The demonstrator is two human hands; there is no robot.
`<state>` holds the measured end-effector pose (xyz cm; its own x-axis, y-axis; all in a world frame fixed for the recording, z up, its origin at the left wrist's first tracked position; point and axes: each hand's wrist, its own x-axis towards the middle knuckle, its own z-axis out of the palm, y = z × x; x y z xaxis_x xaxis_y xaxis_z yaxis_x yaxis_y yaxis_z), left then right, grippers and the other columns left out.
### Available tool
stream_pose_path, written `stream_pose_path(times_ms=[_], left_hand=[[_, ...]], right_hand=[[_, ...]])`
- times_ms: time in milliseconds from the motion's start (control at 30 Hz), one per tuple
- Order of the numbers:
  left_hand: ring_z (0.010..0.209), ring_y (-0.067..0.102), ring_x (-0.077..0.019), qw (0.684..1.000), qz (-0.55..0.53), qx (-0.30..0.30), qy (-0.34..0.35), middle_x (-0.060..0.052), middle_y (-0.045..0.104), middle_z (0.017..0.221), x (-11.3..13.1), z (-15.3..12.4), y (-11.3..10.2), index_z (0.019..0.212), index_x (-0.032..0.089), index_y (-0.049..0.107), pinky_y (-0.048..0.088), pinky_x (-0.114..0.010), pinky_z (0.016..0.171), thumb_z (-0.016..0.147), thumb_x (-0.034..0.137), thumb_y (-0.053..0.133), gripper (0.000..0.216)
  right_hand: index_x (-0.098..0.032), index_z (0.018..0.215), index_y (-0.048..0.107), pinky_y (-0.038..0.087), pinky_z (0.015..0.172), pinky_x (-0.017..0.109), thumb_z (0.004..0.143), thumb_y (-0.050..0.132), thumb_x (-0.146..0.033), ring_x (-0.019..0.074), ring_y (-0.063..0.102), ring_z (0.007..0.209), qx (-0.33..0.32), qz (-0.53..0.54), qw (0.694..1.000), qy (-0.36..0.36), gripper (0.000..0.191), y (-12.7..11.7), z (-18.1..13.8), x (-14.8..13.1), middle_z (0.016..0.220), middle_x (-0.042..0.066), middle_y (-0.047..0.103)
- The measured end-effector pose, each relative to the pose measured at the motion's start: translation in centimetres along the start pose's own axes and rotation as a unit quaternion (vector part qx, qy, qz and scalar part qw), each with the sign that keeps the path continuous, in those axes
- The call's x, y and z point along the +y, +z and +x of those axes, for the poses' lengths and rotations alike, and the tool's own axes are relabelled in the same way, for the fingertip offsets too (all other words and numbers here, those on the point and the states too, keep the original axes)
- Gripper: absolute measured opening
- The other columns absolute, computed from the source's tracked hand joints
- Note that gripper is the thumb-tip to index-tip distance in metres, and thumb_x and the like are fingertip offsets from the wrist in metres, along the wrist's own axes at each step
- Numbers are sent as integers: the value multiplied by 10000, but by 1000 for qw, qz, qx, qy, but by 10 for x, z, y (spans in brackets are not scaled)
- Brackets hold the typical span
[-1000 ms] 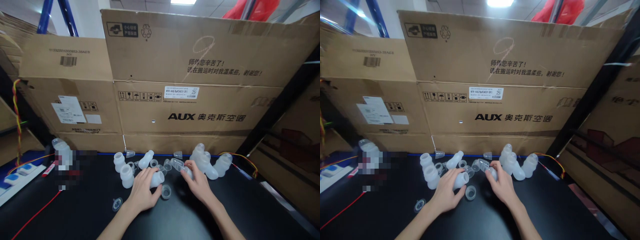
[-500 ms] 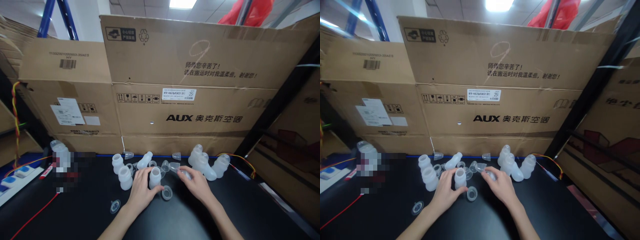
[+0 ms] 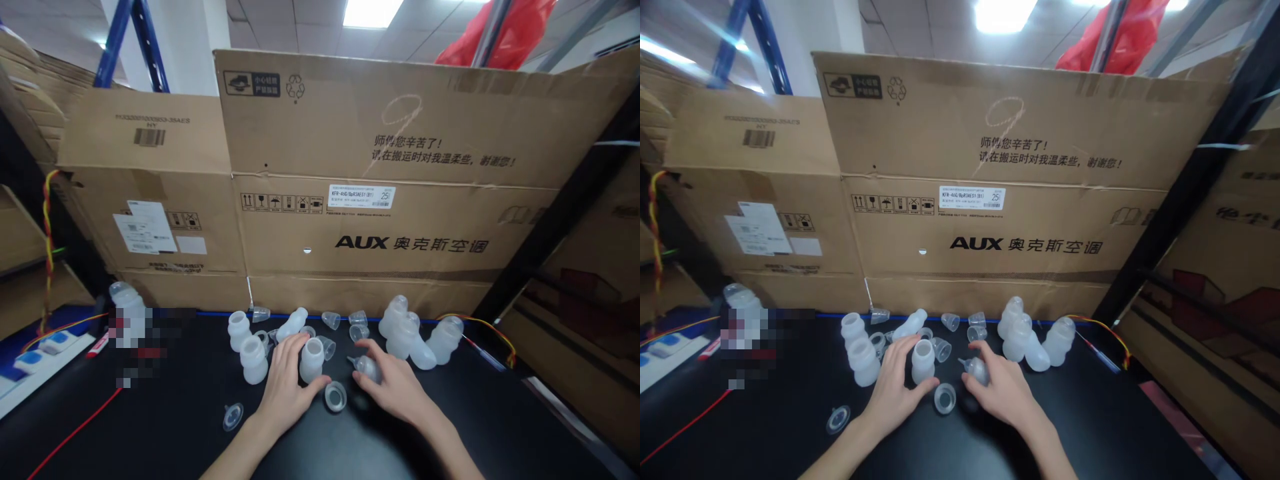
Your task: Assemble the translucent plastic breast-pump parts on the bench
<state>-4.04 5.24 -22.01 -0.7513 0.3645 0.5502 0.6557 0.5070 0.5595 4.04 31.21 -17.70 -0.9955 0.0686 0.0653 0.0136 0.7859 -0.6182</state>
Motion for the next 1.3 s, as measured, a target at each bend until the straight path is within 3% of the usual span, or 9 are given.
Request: stream_pose_path(times_ms=[100, 233, 467, 633, 733, 900, 1033, 1167, 1300], left_hand=[[1443, 487, -320, 998, 17, 46, 51, -143, 505, 1527, 3, -4, 0, 1516, 263, 379, 487, -540, 1182, 884, 332, 807, 766], [1503, 421, -329, 982, 61, 107, 145, -193, 421, 1587, 10, -8, -4, 1572, 191, 324, 460, -521, 1205, 951, 252, 710, 734], [1475, 438, -316, 966, 99, 84, 225, -155, 516, 1493, 23, -4, -10, 1437, 168, 548, 389, -469, 1217, 979, 178, 632, 465], [1483, 427, -295, 957, 108, 72, 258, -147, 531, 1479, 28, 0, -10, 1390, 180, 623, 314, -443, 1254, 991, 138, 573, 405], [1469, 454, -288, 949, 113, 86, 281, -134, 589, 1442, 28, 0, -10, 1369, 206, 654, 295, -447, 1264, 981, 124, 590, 402], [1367, 570, -215, 939, 91, 61, 326, -59, 744, 1299, 29, 3, -15, 1281, 176, 700, 218, -403, 1288, 1026, 121, 506, 325], [1163, 690, -156, 934, 51, 88, 343, -1, 818, 1015, 34, 6, -22, 1119, 184, 743, 284, -333, 1193, 1053, 128, 457, 299], [1052, 718, -162, 937, 44, 92, 335, -2, 799, 900, 39, 7, -27, 960, 191, 726, 343, -331, 1014, 1036, 109, 425, 321], [965, 703, -199, 946, 36, 89, 310, -24, 743, 823, 46, 7, -26, 839, 176, 655, 339, -351, 898, 958, 91, 476, 231]], right_hand=[[-228, 1264, 475, 480, 876, 290, 945, 537, -389, 188, 637, 932, 1, 48, 998, -28, 362, 2, -1, 5, 1083, 28, 656], [-202, 1223, 434, 492, 848, 266, 1022, 500, -501, 169, 618, 930, 29, 87, 994, -54, 366, 15, -1, 4, 1075, 43, 632], [-207, 1282, 536, 474, 794, 257, 1030, 540, -506, 156, 621, 848, 56, 85, 990, -99, 391, 31, 4, 1, 1050, 36, 662], [-215, 1330, 577, 500, 895, 287, 1048, 514, -479, 180, 663, 987, 59, 80, 985, -140, 392, 30, 2, -2, 1204, 58, 665], [-239, 1368, 555, 492, 970, 321, 1023, 573, -434, 210, 668, 1095, 68, 49, 979, -185, 397, 30, -5, -9, 1281, 58, 652], [-213, 1380, 475, 518, 954, 319, 998, 595, -379, 206, 668, 1102, 127, -19, 954, -272, 433, 27, -20, -30, 1253, 83, 650], [-222, 1356, 462, 532, 918, 322, 1020, 559, -421, 195, 677, 1043, 135, -33, 948, -286, 403, 20, -26, -41, 1201, 62, 660], [-229, 1391, 457, 534, 897, 341, 1066, 487, -505, 214, 678, 1040, 120, -33, 945, -302, 427, 20, -27, -45, 1224, 67, 668], [-209, 1405, 470, 521, 884, 377, 1082, 470, -455, 230, 667, 1005, 110, -33, 937, -331, 406, 26, -24, -51, 1211, 76, 675]])
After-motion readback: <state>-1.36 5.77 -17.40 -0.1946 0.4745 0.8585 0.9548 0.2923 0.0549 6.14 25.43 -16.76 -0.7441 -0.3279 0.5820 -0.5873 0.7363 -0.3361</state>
